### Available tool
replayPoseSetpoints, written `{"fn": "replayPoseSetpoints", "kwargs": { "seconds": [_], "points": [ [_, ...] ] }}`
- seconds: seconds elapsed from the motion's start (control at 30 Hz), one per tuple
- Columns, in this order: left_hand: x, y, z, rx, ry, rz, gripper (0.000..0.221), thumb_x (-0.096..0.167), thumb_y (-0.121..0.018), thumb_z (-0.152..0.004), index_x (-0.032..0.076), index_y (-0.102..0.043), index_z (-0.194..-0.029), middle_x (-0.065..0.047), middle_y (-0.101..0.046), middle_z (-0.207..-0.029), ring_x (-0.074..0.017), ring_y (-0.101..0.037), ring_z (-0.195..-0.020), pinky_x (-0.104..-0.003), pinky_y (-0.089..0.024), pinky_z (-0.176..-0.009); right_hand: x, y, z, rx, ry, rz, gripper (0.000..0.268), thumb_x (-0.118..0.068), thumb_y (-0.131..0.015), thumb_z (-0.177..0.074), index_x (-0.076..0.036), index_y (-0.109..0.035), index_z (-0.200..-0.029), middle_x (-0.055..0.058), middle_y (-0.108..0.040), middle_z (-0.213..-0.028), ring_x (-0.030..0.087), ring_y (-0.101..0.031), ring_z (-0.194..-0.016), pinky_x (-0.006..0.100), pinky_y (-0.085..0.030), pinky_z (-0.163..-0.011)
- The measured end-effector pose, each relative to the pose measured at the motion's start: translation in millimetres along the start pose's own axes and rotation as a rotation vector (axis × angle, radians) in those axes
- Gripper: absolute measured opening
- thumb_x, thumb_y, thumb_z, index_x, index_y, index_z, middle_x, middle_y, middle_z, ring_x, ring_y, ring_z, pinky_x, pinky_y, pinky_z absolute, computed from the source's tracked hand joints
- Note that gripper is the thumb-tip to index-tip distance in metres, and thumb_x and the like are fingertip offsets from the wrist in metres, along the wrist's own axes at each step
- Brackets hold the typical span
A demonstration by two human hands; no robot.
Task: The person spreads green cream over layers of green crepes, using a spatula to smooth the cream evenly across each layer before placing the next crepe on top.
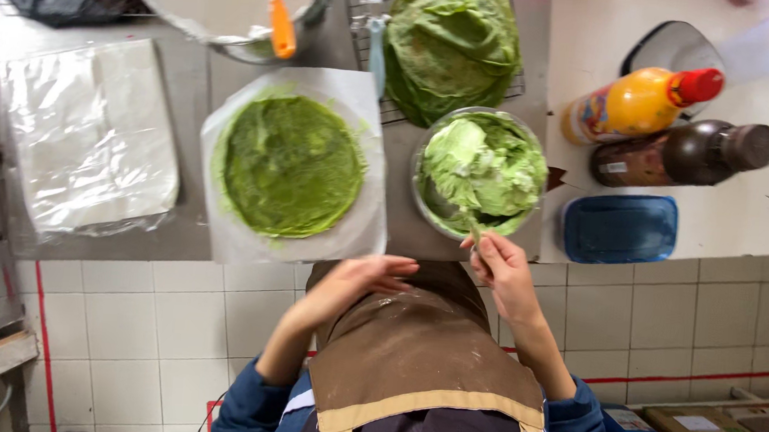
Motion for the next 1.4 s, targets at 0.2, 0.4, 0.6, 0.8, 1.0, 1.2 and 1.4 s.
{"fn": "replayPoseSetpoints", "kwargs": {
  "seconds": [0.2, 0.4, 0.6, 0.8, 1.0, 1.2, 1.4],
  "points": [
    [88, 138, 112, 0.875, -0.684, -0.087, 0.039, 0.03, -0.042, -0.114, -0.001, -0.064, -0.121, -0.011, -0.069, -0.118, -0.0185, -0.063, -0.103, -0.035, -0.052, -0.093, -37, -80, -17, 0.055, 0.288, 0.256, 0.024, -0.015, -0.054, -0.106, -0.005, -0.071, -0.121, -0.006, -0.049, -0.068, 0.002, -0.035, -0.057, 0.02, -0.026, -0.05],
    [15, 262, 120, 1.164, -0.463, -0.04, 0.034, 0.024, -0.055, -0.109, 0.005, -0.054, -0.137, -0.003, -0.06, -0.128, -0.0084, -0.056, -0.116, -0.026, -0.045, -0.096, -48, -171, -38, 0.099, 0.832, 0.792, 0.018, -0.015, -0.059, -0.108, -0.008, -0.07, -0.121, 0.002, -0.068, -0.092, 0.013, -0.058, -0.078, 0.031, -0.048, -0.075],
    [-35, 275, 93, 0.744, -0.338, 0.207, 0.028, 0.018, -0.064, -0.107, -0.006, -0.069, -0.121, -0.005, -0.072, -0.105, -0.0088, -0.063, -0.091, -0.024, -0.051, -0.081, -46, -148, -48, 0.454, 0.811, 1.394, 0.016, -0.016, -0.076, -0.1, -0.01, -0.073, -0.085, 0.008, -0.069, -0.077, 0.022, -0.062, -0.064, 0.041, -0.046, -0.064],
    [-18, 256, 96, 0.651, -0.275, 0.304, 0.027, 0.018, -0.062, -0.101, -0.001, -0.067, -0.119, -0.003, -0.075, -0.103, -0.0082, -0.068, -0.089, -0.025, -0.055, -0.079, -53, -147, -23, 0.482, 0.823, 1.034, 0.01, -0.011, -0.071, -0.101, -0.009, -0.071, -0.092, 0.006, -0.067, -0.075, 0.02, -0.058, -0.055, 0.032, -0.043, -0.05],
    [-28, 260, 90, 0.607, -0.268, 0.161, 0.026, 0.011, -0.068, -0.1, -0.003, -0.067, -0.121, -0.006, -0.075, -0.105, -0.0096, -0.067, -0.091, -0.025, -0.054, -0.082, -36, -223, -19, 0.445, 1.032, 1.3, 0.006, -0.015, -0.074, -0.095, -0.01, -0.072, -0.094, 0.01, -0.07, -0.084, 0.023, -0.06, -0.06, 0.033, -0.045, -0.058],
    [-16, 258, 88, 0.556, -0.283, 0.194, 0.027, 0.01, -0.067, -0.099, -0.003, -0.066, -0.123, -0.007, -0.076, -0.109, -0.0094, -0.069, -0.094, -0.025, -0.055, -0.085, -29, -149, -49, 0.507, 0.646, 1.256, 0.007, -0.011, -0.079, -0.097, -0.008, -0.077, -0.092, 0.003, -0.073, -0.077, 0.013, -0.053, -0.05, 0.027, -0.036, -0.045],
    [-27, 263, 90, 0.58, -0.224, 0.326, 0.026, 0.014, -0.066, -0.098, -0.002, -0.065, -0.118, -0.008, -0.075, -0.104, -0.0135, -0.071, -0.089, -0.029, -0.059, -0.078, -15, -104, -43, 0.394, 0.378, 0.424, 0.005, -0.008, -0.071, -0.099, -0.002, -0.072, -0.099, -0.006, -0.067, -0.087, -0.002, -0.048, -0.071, 0.018, -0.036, -0.062]
  ]
}}
Point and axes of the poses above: each hand's wrist, its own z-axis away from the middle knuckle, its own y-axis out of the back of the hand, x = y × z, the point moved 8 cm from there along -z, towards the middle knuckle
